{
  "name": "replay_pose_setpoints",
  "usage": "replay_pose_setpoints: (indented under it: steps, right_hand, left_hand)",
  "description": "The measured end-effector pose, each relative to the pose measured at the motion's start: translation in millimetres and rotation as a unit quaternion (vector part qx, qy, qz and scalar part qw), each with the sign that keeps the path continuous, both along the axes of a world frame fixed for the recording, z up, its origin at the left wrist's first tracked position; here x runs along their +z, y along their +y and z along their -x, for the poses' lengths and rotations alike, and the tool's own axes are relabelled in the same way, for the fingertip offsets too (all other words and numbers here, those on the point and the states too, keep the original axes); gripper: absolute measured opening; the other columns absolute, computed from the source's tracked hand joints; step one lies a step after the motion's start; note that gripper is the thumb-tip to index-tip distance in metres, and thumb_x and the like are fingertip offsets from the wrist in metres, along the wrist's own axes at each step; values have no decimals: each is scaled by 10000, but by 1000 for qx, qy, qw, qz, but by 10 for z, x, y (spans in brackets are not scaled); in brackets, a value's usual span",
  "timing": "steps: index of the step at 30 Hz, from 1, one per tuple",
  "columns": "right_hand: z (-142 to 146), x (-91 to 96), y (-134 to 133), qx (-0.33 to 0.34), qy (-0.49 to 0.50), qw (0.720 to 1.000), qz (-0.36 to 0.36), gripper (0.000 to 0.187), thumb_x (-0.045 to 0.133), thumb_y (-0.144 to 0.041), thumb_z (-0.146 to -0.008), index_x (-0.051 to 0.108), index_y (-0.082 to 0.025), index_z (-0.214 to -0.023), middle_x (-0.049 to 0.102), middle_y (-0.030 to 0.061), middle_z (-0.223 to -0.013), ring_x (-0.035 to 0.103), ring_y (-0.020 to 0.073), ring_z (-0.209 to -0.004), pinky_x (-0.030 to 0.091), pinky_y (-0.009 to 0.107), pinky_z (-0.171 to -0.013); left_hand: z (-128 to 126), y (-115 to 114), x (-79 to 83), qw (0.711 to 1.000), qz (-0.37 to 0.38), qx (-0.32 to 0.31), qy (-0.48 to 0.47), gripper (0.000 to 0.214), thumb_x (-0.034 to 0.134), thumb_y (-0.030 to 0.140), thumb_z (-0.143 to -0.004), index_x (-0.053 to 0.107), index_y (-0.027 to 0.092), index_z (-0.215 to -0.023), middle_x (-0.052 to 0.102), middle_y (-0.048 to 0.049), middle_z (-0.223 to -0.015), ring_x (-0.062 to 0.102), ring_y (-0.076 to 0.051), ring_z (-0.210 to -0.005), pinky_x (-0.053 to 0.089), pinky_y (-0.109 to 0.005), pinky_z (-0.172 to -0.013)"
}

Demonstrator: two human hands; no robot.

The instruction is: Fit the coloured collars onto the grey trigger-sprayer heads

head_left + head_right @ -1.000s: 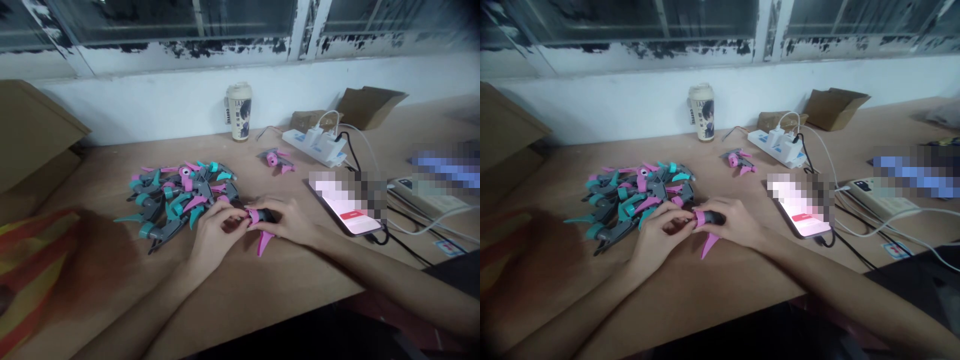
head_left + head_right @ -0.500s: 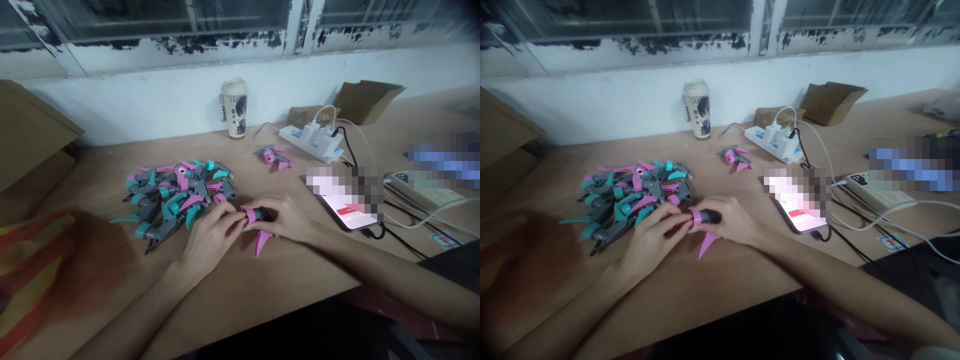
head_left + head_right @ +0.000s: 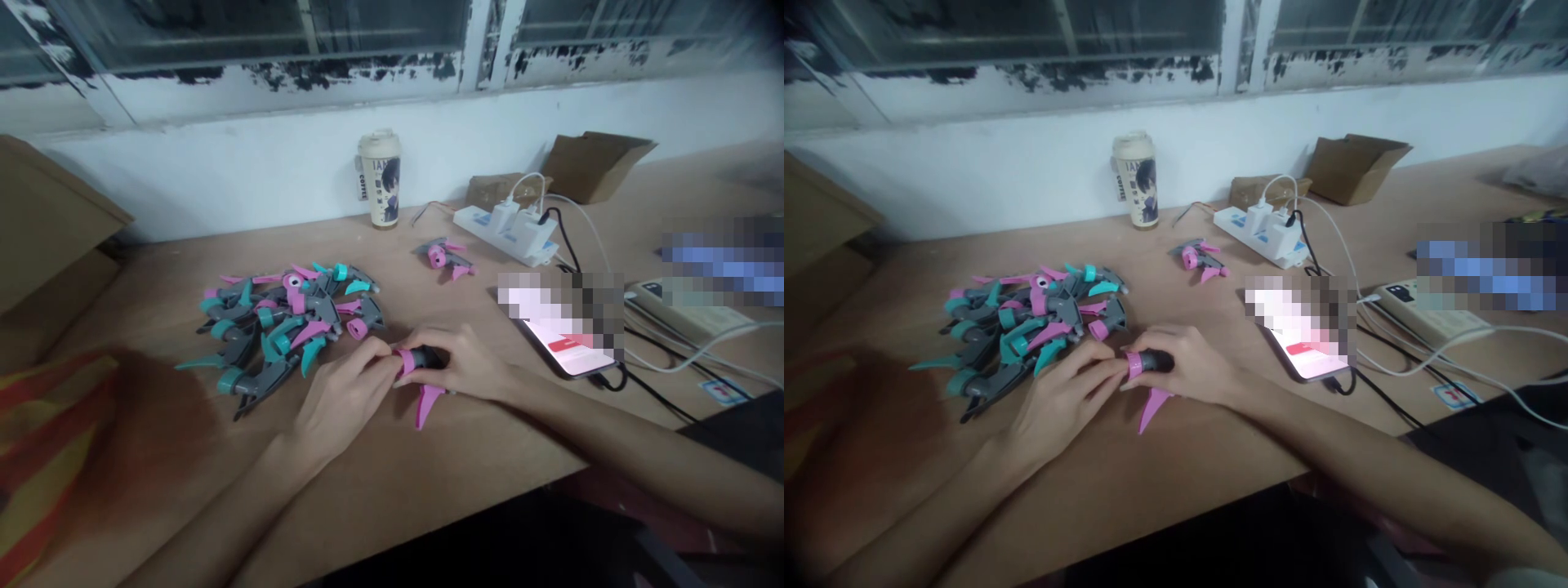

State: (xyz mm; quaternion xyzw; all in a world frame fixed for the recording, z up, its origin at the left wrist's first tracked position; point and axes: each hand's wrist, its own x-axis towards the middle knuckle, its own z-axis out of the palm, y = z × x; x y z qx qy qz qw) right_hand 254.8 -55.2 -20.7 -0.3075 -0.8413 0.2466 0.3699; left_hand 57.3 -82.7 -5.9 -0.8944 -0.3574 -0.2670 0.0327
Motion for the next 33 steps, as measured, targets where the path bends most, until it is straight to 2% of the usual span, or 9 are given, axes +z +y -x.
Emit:
replay_pose_setpoints:
  steps: [3,6,9,12,17,21,29,31,33]
  right_hand:
    - [4,-7,1,-2,16,1000,-4,256,684,-375,-743,634,-203,-926,686,22,-901,644,148,-823,503,270,-747]
    - [6,-17,9,-12,38,999,-18,265,678,-368,-750,630,-208,-955,685,25,-912,643,153,-833,505,281,-760]
    - [12,-32,19,-21,47,998,-31,286,679,-359,-752,623,-210,-989,683,34,-952,640,160,-875,502,294,-790]
    - [26,-45,20,-26,45,998,-30,305,683,-348,-750,617,-214,-1016,684,36,-995,639,164,-919,499,300,-822]
    - [38,-17,-6,-37,76,995,-44,307,699,-353,-730,617,-225,-997,691,35,-993,645,176,-942,504,313,-843]
    - [31,-6,-18,-33,100,994,-9,312,717,-339,-712,617,-220,-982,684,40,-1008,636,179,-968,493,326,-878]
    - [21,-107,10,-8,138,987,83,322,742,-290,-682,606,-218,-965,670,30,-968,643,180,-901,513,339,-827]
    - [33,-114,9,-6,142,986,89,322,745,-287,-678,606,-220,-961,672,30,-966,644,185,-903,514,346,-828]
    - [52,-113,1,-1,151,984,92,323,742,-289,-682,601,-220,-964,673,34,-970,645,190,-918,512,356,-840]
  left_hand:
    - [-17,21,2,996,43,0,-76,154,496,185,-883,642,198,-835,589,-17,-846,582,-113,-739,491,-238,-694]
    - [-49,44,-17,982,102,39,-155,70,558,209,-845,626,200,-833,568,-10,-836,573,-114,-729,494,-220,-632]
    - [-64,60,-46,970,150,60,-181,43,571,229,-837,600,198,-837,556,-2,-843,568,-103,-703,486,-196,-579]
    - [-59,60,-60,970,147,66,-180,38,577,227,-836,599,196,-840,551,3,-847,560,-94,-696,491,-201,-608]
    - [-54,20,-51,975,89,48,-198,74,596,212,-829,613,207,-901,546,-2,-874,558,-86,-690,490,-194,-601]
    - [-65,-2,-52,977,65,14,-205,164,593,181,-830,613,218,-988,526,-5,-866,546,-81,-691,483,-185,-590]
    - [-68,17,-1,977,120,-1,-178,146,526,192,-867,621,222,-974,527,-17,-884,544,-111,-762,462,-220,-643]
    - [-79,6,3,967,154,13,-201,105,530,207,-859,608,211,-929,521,-14,-879,543,-107,-740,451,-204,-598]
    - [-105,-17,-6,940,212,30,-265,50,550,231,-841,549,196,-877,513,-1,-832,543,-102,-698,443,-186,-543]
